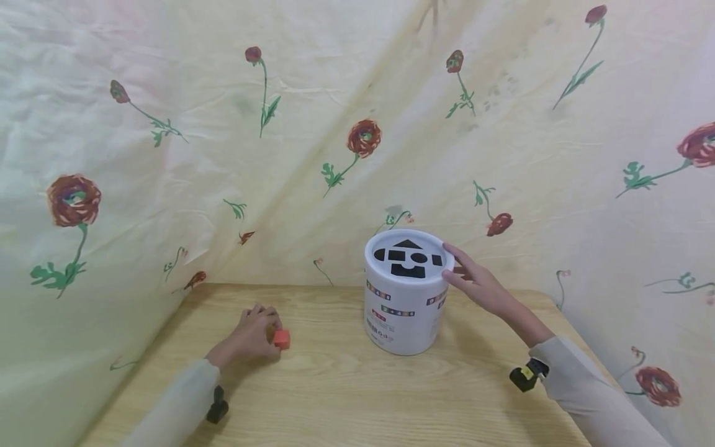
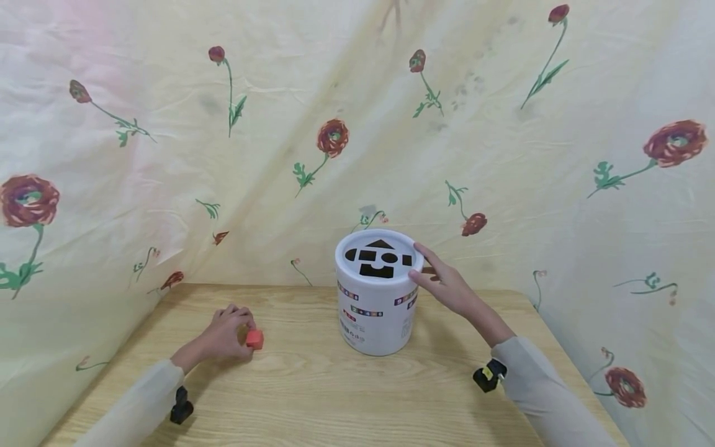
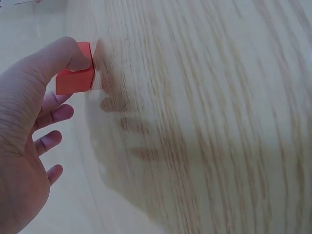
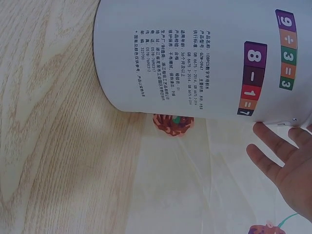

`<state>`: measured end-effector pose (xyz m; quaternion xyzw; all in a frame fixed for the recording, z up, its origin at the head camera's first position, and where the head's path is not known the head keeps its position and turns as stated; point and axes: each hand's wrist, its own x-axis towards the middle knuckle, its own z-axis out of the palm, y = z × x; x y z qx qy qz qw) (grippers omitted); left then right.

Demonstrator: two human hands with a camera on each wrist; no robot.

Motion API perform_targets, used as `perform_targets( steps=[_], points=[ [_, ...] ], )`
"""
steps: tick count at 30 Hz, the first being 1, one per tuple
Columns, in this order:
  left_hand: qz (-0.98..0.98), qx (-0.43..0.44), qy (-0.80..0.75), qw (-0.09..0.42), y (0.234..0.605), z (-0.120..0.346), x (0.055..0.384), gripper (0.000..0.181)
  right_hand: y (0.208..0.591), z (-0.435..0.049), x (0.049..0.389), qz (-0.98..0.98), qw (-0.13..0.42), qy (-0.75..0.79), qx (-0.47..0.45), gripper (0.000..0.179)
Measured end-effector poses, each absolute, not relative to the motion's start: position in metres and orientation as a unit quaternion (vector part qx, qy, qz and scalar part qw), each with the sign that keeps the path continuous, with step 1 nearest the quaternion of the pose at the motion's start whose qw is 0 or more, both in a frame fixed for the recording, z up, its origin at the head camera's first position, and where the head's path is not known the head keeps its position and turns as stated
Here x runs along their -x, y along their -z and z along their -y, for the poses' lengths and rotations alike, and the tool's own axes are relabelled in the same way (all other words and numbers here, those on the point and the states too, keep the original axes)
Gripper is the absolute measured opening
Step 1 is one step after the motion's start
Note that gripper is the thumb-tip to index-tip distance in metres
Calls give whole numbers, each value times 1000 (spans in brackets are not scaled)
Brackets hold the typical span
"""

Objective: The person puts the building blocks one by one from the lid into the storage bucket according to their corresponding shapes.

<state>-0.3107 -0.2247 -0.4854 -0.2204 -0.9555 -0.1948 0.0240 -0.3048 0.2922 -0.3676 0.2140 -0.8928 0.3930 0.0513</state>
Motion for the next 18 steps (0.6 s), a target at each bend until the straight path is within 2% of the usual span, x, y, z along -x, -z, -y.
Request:
perform_targets(
  steps=[18],
  points=[
    [945, 259, 199, 17, 468, 187, 320, 32, 368, -292, 306, 896, 53, -390, -208, 68]
  ],
)
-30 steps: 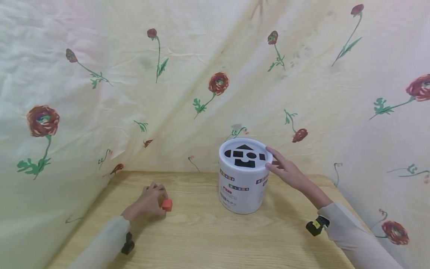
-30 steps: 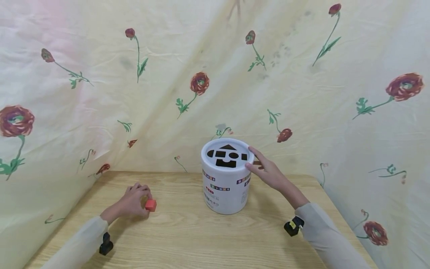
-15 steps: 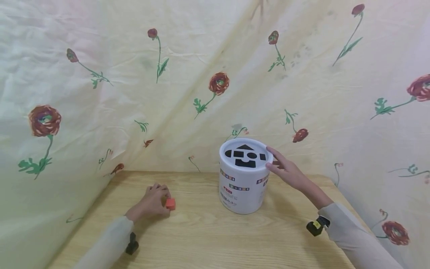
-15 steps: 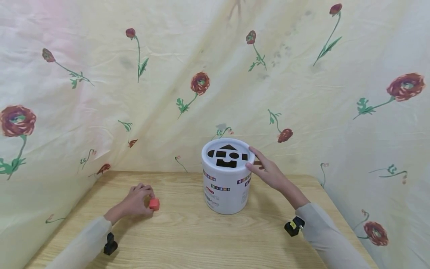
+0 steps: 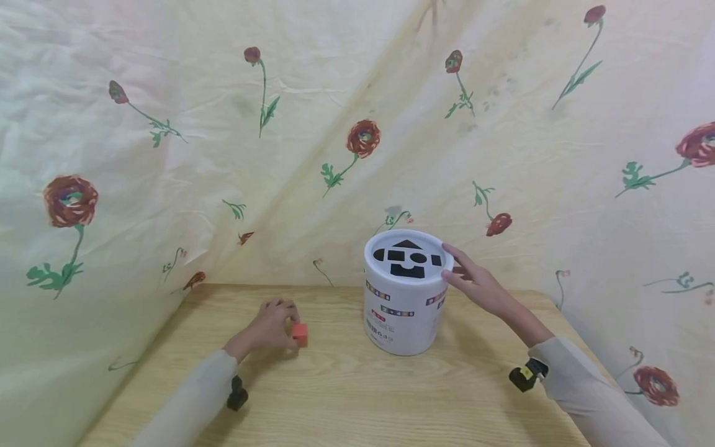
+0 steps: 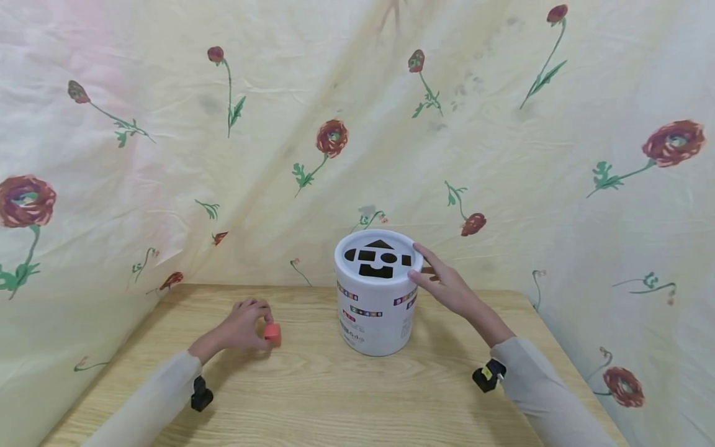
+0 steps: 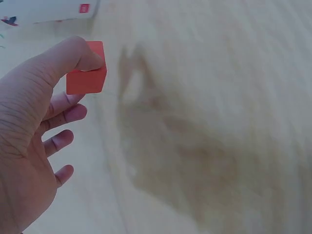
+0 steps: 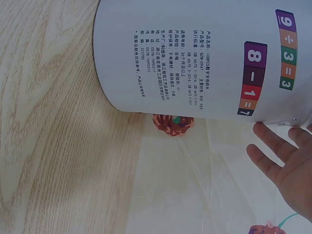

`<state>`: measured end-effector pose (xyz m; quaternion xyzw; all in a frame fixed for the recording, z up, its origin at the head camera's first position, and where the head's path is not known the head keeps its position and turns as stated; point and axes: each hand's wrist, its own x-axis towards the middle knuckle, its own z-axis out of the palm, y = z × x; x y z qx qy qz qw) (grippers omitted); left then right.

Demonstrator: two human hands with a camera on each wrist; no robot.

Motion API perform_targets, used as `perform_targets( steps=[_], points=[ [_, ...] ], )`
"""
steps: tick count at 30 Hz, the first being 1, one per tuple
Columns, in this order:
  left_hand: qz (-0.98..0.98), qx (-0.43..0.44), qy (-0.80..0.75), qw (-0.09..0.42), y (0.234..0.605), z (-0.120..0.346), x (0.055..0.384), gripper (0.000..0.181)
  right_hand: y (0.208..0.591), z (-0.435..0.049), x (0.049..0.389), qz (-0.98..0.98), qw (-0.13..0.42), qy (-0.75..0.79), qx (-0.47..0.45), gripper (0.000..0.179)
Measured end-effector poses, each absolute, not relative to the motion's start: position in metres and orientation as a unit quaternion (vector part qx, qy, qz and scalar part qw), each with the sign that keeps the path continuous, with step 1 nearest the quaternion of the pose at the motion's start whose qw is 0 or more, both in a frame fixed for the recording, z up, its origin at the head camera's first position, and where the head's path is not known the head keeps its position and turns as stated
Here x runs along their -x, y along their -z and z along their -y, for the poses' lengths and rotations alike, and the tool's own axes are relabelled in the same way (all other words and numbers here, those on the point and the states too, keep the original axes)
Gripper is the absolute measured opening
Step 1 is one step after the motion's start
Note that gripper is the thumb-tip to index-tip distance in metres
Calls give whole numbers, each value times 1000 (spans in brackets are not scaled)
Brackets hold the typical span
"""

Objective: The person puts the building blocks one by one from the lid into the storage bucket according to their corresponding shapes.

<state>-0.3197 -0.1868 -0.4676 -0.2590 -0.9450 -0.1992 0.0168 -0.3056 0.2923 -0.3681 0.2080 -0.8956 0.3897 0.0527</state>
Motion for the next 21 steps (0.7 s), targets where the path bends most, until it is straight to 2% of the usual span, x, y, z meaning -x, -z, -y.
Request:
perform_targets(
  steps=[21],
  points=[
    [941, 277, 195, 30, 389, 144, 336, 31, 368, -292, 305, 892, 53, -396, -213, 68]
  ],
)
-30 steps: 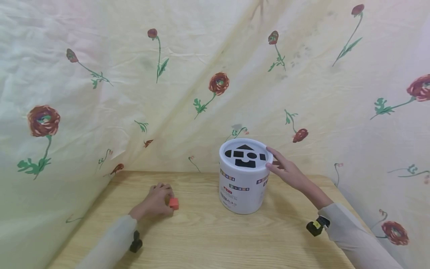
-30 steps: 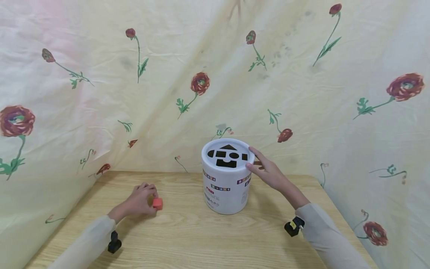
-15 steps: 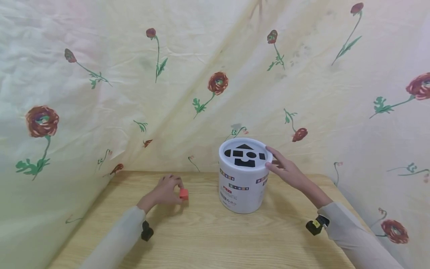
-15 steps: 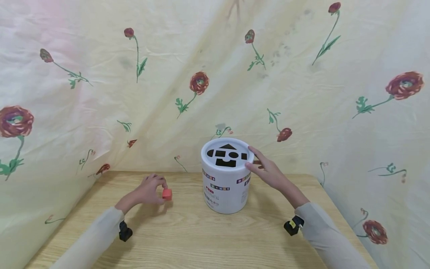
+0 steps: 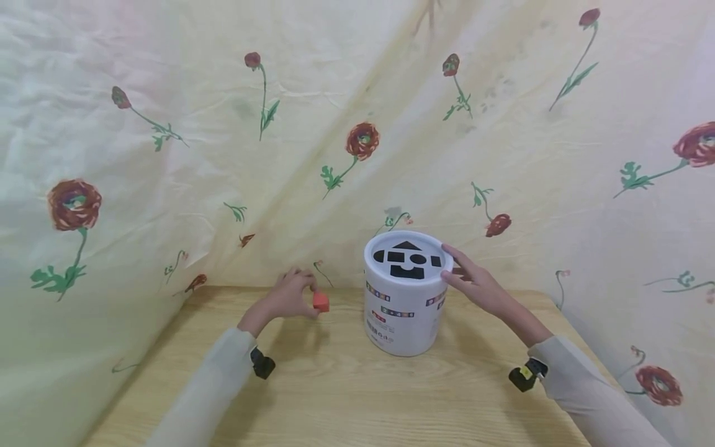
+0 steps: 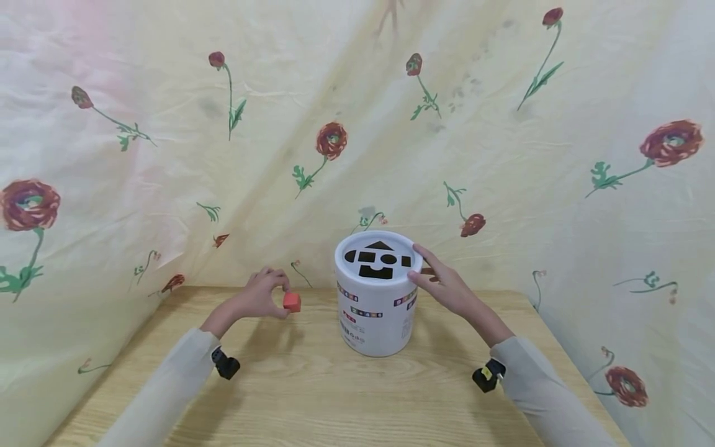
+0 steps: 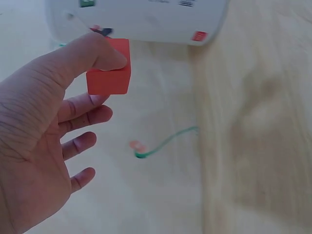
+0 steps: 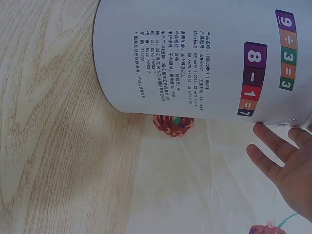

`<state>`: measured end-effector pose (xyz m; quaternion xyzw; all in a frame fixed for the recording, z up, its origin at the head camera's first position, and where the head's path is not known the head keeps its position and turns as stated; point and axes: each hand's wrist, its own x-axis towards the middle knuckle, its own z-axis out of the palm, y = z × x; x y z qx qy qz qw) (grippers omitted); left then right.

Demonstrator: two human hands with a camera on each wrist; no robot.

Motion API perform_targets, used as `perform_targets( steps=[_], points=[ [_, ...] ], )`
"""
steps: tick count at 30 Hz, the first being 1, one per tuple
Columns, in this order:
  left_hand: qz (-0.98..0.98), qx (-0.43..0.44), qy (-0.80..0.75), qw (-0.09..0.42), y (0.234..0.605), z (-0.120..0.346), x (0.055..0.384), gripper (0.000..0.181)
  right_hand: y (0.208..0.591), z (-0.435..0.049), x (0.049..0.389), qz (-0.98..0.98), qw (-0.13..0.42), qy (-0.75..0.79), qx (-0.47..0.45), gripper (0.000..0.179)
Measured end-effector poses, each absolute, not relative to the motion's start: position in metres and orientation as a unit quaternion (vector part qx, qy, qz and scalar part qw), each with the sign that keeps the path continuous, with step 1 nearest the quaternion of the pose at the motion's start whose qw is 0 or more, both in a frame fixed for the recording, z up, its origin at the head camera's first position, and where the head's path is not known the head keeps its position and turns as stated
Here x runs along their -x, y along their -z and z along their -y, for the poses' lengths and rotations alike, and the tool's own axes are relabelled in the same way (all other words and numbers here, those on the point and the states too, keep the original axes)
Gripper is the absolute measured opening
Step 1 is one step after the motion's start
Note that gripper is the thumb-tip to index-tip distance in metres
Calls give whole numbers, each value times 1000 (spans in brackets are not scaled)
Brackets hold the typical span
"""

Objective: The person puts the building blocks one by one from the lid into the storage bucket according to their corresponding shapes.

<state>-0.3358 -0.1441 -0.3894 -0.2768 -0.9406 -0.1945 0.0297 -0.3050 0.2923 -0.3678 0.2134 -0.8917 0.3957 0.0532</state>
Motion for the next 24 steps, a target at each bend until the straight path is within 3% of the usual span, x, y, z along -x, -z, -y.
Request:
perform_targets(
  steps=[24],
  points=[
    [925, 296, 224, 82, 316, 105, 339, 30, 369, -293, 305, 892, 54, -396, -213, 68]
  ],
)
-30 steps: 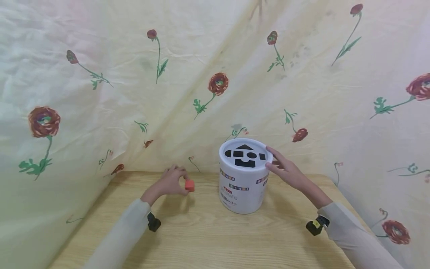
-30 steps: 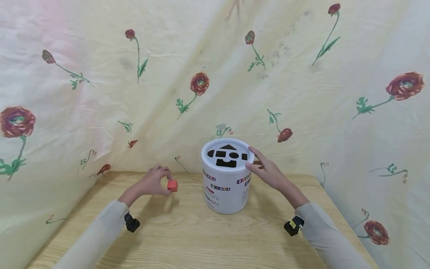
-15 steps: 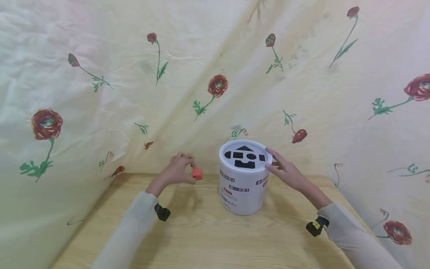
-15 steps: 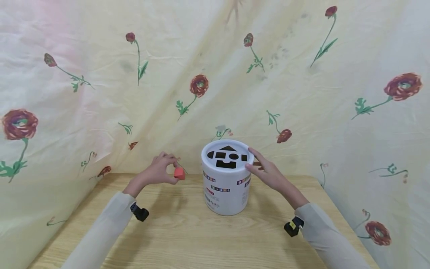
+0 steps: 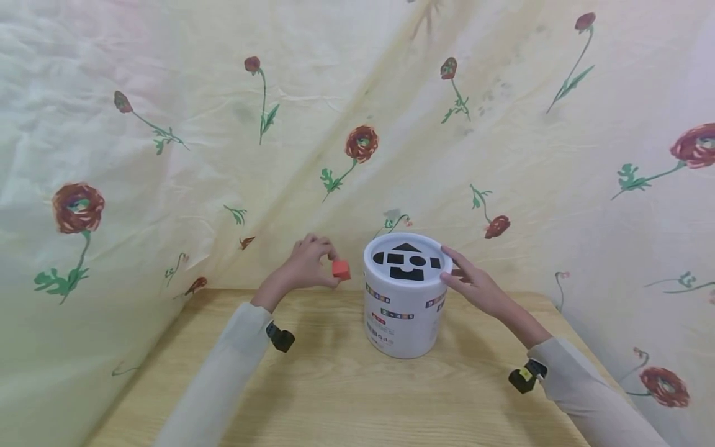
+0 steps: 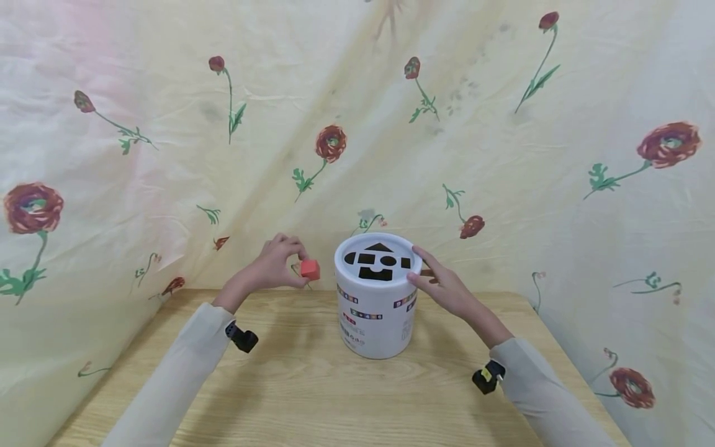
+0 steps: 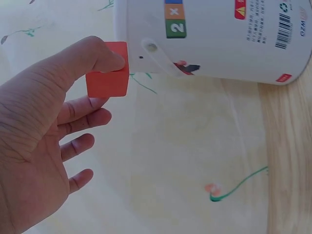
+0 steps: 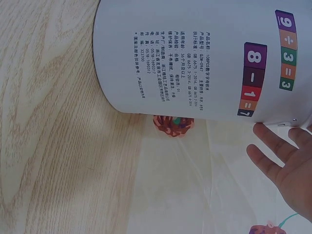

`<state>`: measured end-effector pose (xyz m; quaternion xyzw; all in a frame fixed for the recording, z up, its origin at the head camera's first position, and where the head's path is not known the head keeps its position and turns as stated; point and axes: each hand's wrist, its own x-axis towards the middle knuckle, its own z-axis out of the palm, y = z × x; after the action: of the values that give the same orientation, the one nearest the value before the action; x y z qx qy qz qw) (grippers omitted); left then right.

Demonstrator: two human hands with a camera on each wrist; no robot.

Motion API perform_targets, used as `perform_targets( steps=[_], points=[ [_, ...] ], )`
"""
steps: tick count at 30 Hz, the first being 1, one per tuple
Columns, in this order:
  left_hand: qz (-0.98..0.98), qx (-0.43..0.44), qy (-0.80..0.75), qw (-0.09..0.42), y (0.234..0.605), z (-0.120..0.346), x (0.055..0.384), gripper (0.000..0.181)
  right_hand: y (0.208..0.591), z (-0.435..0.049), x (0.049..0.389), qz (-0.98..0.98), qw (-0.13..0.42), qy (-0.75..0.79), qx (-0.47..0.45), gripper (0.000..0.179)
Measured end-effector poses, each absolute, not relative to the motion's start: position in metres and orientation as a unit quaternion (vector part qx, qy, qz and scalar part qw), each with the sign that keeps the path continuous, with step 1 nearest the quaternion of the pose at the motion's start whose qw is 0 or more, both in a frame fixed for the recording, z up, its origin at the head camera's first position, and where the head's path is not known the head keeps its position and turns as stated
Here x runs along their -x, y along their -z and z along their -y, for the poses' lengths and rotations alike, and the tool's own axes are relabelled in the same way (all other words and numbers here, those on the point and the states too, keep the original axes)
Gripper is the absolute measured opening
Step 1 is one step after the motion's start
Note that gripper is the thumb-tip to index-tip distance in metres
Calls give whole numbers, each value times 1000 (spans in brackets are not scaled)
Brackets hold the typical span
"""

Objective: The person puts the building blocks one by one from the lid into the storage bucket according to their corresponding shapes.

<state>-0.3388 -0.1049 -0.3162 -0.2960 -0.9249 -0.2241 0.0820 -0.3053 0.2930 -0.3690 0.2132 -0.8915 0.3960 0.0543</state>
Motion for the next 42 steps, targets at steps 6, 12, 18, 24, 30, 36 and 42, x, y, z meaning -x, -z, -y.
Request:
perform_targets(
  steps=[6, 12, 18, 24, 30, 36, 42],
  points=[
    [923, 302, 218, 99, 306, 96, 341, 32, 368, -293, 305, 893, 54, -394, -209, 69],
    [915, 316, 223, 113, 296, 84, 343, 33, 368, -294, 306, 893, 55, -394, -210, 69],
    [912, 325, 223, 115, 289, 71, 346, 33, 368, -295, 305, 892, 55, -395, -211, 69],
    [910, 335, 215, 113, 282, 58, 347, 35, 366, -294, 306, 894, 54, -392, -211, 69],
    [909, 340, 215, 106, 281, 47, 347, 36, 364, -294, 308, 897, 52, -387, -209, 69],
    [909, 339, 220, 104, 281, 40, 350, 35, 359, -295, 307, 898, 38, -395, -191, 71],
    [910, 335, 221, 107, 281, 36, 352, 37, 355, -296, 308, 898, 33, -396, -188, 73]
  ],
)
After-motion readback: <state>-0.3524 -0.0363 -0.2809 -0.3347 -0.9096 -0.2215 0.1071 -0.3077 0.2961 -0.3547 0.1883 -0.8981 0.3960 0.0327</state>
